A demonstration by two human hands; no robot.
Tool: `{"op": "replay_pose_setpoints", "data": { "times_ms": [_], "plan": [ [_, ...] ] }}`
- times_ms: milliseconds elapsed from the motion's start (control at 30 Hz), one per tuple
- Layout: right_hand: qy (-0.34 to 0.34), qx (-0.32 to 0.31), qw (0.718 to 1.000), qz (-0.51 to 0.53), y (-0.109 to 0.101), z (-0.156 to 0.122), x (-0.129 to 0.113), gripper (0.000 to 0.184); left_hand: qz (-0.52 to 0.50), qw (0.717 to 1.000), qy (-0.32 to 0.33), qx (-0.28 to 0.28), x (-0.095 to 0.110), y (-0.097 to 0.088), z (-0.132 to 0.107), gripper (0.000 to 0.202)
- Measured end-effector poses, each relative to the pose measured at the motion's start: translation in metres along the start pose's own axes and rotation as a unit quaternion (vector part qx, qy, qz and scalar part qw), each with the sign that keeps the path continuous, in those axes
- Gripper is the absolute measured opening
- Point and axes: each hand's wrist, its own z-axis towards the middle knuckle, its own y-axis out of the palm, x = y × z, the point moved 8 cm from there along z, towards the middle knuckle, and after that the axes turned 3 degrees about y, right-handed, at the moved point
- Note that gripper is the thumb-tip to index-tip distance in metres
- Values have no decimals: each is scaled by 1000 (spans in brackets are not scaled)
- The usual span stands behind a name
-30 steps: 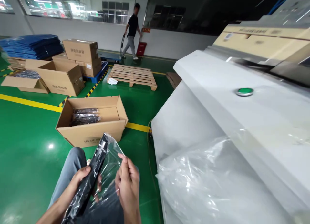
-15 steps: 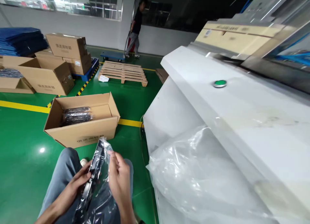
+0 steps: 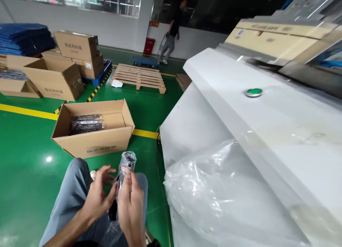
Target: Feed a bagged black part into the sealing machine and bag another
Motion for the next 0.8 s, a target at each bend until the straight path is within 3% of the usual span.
{"op": "replay_pose_setpoints", "data": {
  "times_ms": [100, 300, 367, 467, 567, 700, 800],
  "plan": [
    [32, -47, 998, 36, 12, -1, 8, 73, 2, 999, -31, -19, 5, 7, 6, 47],
    [64, -50, 996, 33, 8, -2, 24, 75, -24, 998, -49, -37, 7, 16, 11, 42],
    [86, -61, 994, 34, 8, -4, 32, 75, -54, 995, -77, -42, -3, 19, 9, 45],
    [87, -28, 995, 34, 0, -8, 37, 69, -116, 982, -138, -50, -23, 20, 6, 53],
    [75, 12, 997, 34, -9, -13, 39, 67, -172, 962, -204, -63, -49, 16, 4, 66],
    [67, 7, 997, 48, -9, -18, 41, 69, -217, 928, -299, -56, -84, 11, 0, 79],
    [43, -3, 996, 78, -4, -17, 37, 69, -242, 910, -332, -56, -91, 13, -1, 80]
  ]
}}
